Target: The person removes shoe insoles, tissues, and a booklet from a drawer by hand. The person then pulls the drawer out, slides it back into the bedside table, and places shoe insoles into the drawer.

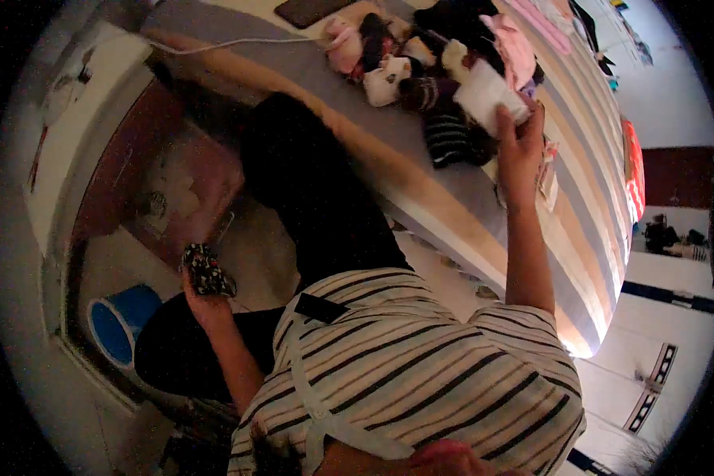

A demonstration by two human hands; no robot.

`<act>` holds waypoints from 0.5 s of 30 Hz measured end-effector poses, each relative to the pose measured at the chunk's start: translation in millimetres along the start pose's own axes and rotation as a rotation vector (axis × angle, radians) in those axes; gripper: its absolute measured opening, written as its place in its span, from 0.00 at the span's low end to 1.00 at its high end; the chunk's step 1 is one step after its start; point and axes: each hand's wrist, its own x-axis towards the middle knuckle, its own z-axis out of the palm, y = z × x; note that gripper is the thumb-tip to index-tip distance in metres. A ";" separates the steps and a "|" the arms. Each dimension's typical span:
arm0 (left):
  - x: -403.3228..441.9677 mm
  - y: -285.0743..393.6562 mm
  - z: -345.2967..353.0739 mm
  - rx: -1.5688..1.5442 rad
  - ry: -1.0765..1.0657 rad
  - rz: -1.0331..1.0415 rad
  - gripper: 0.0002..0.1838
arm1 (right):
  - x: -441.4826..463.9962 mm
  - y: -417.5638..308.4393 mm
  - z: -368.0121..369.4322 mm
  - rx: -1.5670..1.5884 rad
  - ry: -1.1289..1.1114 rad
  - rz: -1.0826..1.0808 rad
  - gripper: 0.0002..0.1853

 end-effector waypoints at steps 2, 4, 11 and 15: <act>9.6 1.0 -8.7 -0.077 0.018 -0.059 0.23 | 13.0 29.9 -31.0 -0.062 0.201 -0.032 0.16; 28.4 -6.6 -30.5 -0.080 0.046 -0.065 0.22 | 31.0 100.7 -77.1 -0.038 0.408 -0.079 0.18; 27.5 -1.2 -33.6 -0.114 0.028 -0.134 0.23 | -31.7 255.0 -182.3 -0.469 0.374 0.427 0.21; 6.5 7.2 -13.1 -0.085 -0.103 -0.027 0.26 | -63.0 369.1 -203.6 -1.391 0.471 0.200 0.33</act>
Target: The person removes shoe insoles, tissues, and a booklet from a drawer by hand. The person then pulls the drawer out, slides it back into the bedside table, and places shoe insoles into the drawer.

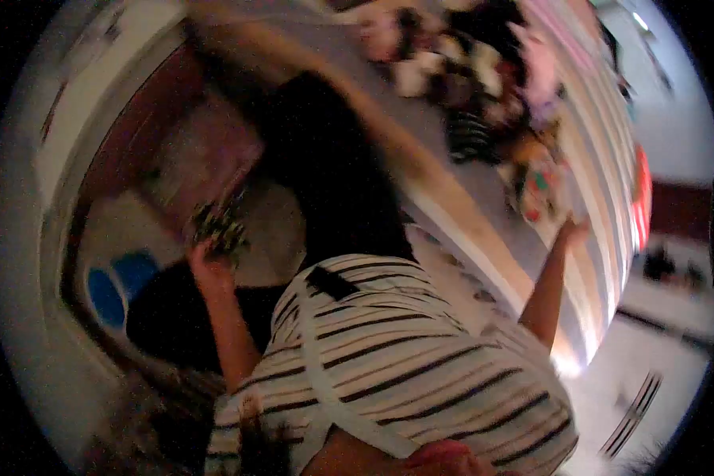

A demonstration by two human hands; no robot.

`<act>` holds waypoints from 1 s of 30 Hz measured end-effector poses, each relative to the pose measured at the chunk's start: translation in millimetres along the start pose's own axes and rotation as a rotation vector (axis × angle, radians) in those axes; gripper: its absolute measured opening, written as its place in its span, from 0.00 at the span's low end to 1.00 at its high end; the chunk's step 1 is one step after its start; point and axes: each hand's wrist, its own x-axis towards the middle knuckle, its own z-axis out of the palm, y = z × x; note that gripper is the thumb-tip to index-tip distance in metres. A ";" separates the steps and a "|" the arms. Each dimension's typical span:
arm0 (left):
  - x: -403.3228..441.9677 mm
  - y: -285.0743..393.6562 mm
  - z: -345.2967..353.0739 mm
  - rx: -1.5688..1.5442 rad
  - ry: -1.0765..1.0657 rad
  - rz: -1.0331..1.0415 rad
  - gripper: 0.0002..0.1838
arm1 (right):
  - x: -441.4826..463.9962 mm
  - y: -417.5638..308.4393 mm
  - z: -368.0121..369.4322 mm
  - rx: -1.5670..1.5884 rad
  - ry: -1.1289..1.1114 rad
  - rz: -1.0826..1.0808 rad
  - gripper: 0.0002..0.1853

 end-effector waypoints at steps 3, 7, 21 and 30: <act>-3.6 2.0 9.9 0.040 -0.084 0.053 0.26 | 43.5 -133.0 -180.6 0.605 0.245 -0.343 0.21; -32.7 12.2 67.1 0.117 -0.119 0.265 0.30 | 13.1 -263.6 -328.5 1.266 -0.001 -0.626 0.13; -56.4 21.8 34.8 -0.007 -0.050 0.185 0.15 | -204.7 -432.5 -455.7 1.624 -1.655 -0.979 0.12; -32.0 18.7 17.2 0.023 0.153 0.236 0.11 | -171.5 -454.3 -450.7 1.724 -1.488 -0.573 0.10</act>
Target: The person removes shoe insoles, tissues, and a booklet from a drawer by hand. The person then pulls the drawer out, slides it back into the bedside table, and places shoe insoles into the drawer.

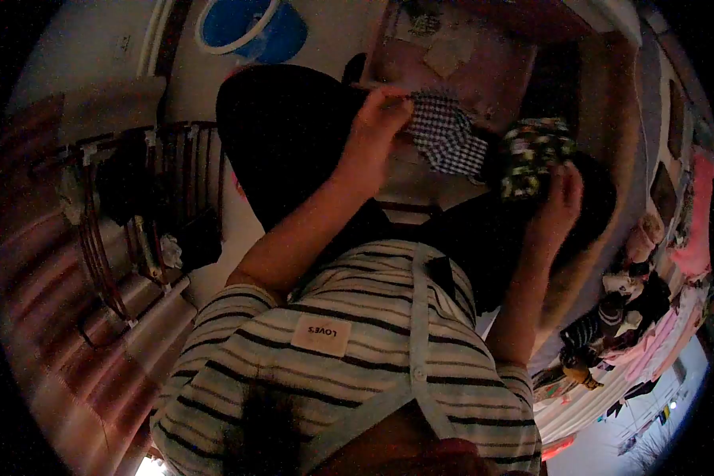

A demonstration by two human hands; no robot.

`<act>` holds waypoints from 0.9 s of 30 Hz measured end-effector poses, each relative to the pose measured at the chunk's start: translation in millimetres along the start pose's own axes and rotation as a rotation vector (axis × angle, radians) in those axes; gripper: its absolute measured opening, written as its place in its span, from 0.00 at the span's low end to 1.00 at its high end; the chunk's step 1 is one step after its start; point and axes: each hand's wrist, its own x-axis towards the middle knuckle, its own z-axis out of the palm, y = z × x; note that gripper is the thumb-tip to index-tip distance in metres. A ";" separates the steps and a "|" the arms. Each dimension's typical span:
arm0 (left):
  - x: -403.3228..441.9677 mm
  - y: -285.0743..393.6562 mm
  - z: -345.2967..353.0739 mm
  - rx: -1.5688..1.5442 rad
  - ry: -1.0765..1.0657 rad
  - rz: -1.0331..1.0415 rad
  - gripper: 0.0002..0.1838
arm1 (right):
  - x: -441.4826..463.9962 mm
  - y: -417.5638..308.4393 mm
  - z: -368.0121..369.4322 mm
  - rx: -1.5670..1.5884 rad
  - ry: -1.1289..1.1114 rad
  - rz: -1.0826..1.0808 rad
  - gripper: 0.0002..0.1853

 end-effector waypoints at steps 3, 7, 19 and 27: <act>3.9 4.2 -8.8 0.039 0.102 0.038 0.13 | 24.6 6.6 -32.9 -0.205 0.153 -0.249 0.11; -1.4 4.6 4.2 0.128 0.031 0.086 0.14 | 17.5 -13.8 -16.4 -0.170 0.389 -0.457 0.11; -8.7 -6.4 -10.3 0.341 -0.081 -0.025 0.16 | -11.0 48.0 32.4 -0.630 -0.742 -0.395 0.08; -7.4 -16.6 -25.8 0.426 0.190 -0.010 0.09 | -17.0 36.6 41.5 -0.538 -0.345 -0.292 0.10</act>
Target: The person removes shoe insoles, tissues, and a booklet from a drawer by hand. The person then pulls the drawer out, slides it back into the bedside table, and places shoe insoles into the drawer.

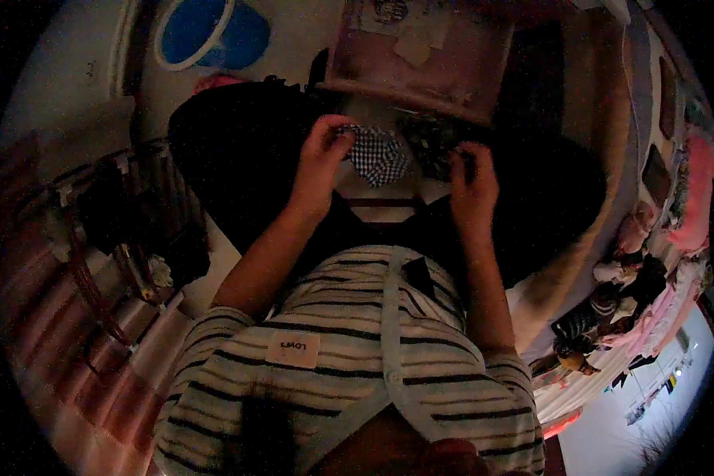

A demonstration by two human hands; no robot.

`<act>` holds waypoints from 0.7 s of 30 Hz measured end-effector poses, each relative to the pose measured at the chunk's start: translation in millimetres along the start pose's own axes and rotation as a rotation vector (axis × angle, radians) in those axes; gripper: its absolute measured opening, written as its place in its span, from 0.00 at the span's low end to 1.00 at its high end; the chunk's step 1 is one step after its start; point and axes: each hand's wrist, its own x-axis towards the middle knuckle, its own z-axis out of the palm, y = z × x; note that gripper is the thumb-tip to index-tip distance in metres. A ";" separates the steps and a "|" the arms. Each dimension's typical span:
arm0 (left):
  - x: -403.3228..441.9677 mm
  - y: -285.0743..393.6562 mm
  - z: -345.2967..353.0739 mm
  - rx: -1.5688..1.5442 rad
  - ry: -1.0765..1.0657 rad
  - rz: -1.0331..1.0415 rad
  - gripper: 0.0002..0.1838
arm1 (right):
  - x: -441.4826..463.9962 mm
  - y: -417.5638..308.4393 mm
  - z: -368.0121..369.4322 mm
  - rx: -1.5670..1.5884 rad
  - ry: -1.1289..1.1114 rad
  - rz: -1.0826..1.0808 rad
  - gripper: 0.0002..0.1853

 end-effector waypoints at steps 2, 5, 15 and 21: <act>0.5 -7.4 10.4 -0.188 -0.114 -0.068 0.12 | -3.3 -9.1 15.3 0.171 -0.123 -0.231 0.11; -14.5 10.8 31.0 -0.623 -0.174 -0.271 0.12 | -16.3 -29.3 39.3 0.129 -0.233 -0.372 0.11; 2.8 -8.9 19.3 -0.403 -0.085 -0.262 0.13 | 101.5 -8.5 47.4 0.043 -0.163 0.035 0.09; 5.2 -28.6 20.3 -0.159 -0.288 -0.036 0.09 | 194.8 160.8 134.2 -0.507 -0.450 -0.322 0.12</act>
